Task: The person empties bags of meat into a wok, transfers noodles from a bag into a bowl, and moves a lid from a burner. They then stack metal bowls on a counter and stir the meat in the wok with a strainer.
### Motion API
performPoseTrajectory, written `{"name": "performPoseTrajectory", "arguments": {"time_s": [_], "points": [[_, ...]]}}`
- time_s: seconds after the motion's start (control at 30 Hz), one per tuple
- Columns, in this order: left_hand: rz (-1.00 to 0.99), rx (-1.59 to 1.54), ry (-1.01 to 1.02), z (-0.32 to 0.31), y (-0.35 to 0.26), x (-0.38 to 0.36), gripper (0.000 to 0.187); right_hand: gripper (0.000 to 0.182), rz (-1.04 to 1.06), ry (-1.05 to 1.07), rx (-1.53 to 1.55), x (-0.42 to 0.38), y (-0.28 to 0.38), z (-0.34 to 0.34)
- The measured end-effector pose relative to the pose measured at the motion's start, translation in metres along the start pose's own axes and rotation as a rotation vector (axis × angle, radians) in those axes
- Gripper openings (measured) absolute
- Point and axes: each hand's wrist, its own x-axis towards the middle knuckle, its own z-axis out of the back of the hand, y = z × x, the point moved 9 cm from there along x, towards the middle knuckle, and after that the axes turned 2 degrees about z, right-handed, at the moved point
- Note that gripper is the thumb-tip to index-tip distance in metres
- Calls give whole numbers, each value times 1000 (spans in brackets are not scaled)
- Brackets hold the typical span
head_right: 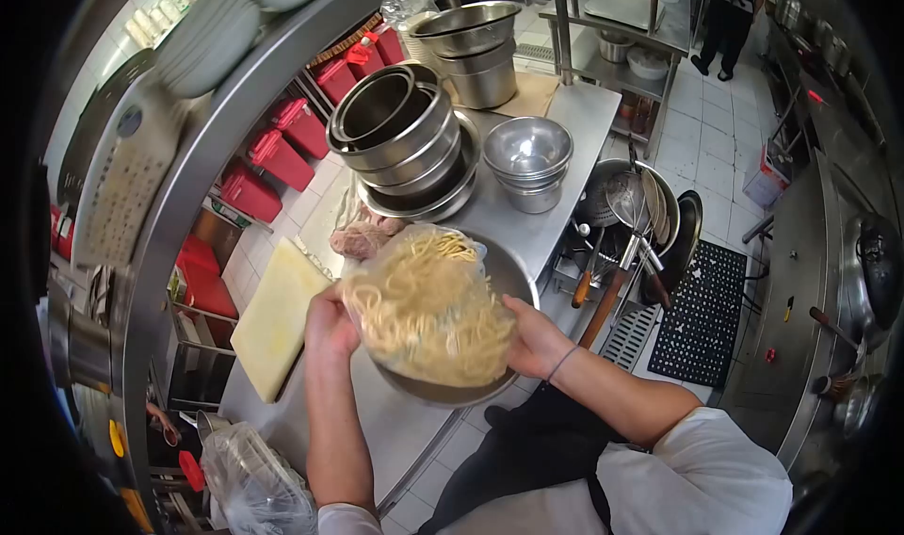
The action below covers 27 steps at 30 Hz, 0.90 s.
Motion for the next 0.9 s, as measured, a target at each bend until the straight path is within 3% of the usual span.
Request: {"name": "performPoseTrajectory", "arguments": {"time_s": [0.07, 0.1, 0.13, 0.17, 0.23, 0.27, 0.3, 0.37, 0.4, 0.43, 0.5, 0.6, 0.7, 0.8, 0.9], "points": [[-135, -150, -38, 35, -13, 38, 29, 53, 32, 1, -89, -7, 14, 16], [-212, -226, -55, 46, -20, 48, 27, 56, 120, -33, -371, -14, 31, 16], [-279, -99, -121, 38, -18, 37, 31, 58, 202, -63, -656, -25, 47, 7], [-394, 335, -170, 28, -16, 23, 35, 61, 278, -86, -945, -33, 58, 0], [-563, 1218, -269, 8, -3, -4, 44, 76, 649, -70, -1372, -40, 73, -24], [-709, 1581, -210, 34, 10, 2, 54, 79, 834, -82, -1634, -40, 76, -42], [-818, 1677, -262, 29, 14, -24, 56, 83, 1043, -95, -1890, -39, 79, -65], [-1010, 1865, -368, 6, 44, -81, 60, 83, 1190, -25, -1914, -21, 92, -110], [-1056, 1688, -579, 28, 46, -104, 63, 84, 1255, 8, -1925, -14, 97, -130], [-1096, 1497, -776, 51, 50, -127, 67, 82, 1165, 64, -1973, 15, 94, -131], [-526, 534, -724, 137, 112, -108, 66, 80, 1002, 174, -2072, 80, 83, -127], [-413, 25, -402, 154, 177, -67, 59, 69, 749, 354, -2481, 97, 31, -132], [-554, -2, -447, 142, 140, -55, 52, 54, 694, 460, -2480, 112, -11, -110], [-625, -32, -353, 145, 114, -48, 45, 46, 585, 577, -2433, 128, -29, -92], [-572, 38, -366, 144, 100, -48, 39, 48, 371, 611, -2488, 135, -28, -94]]}}
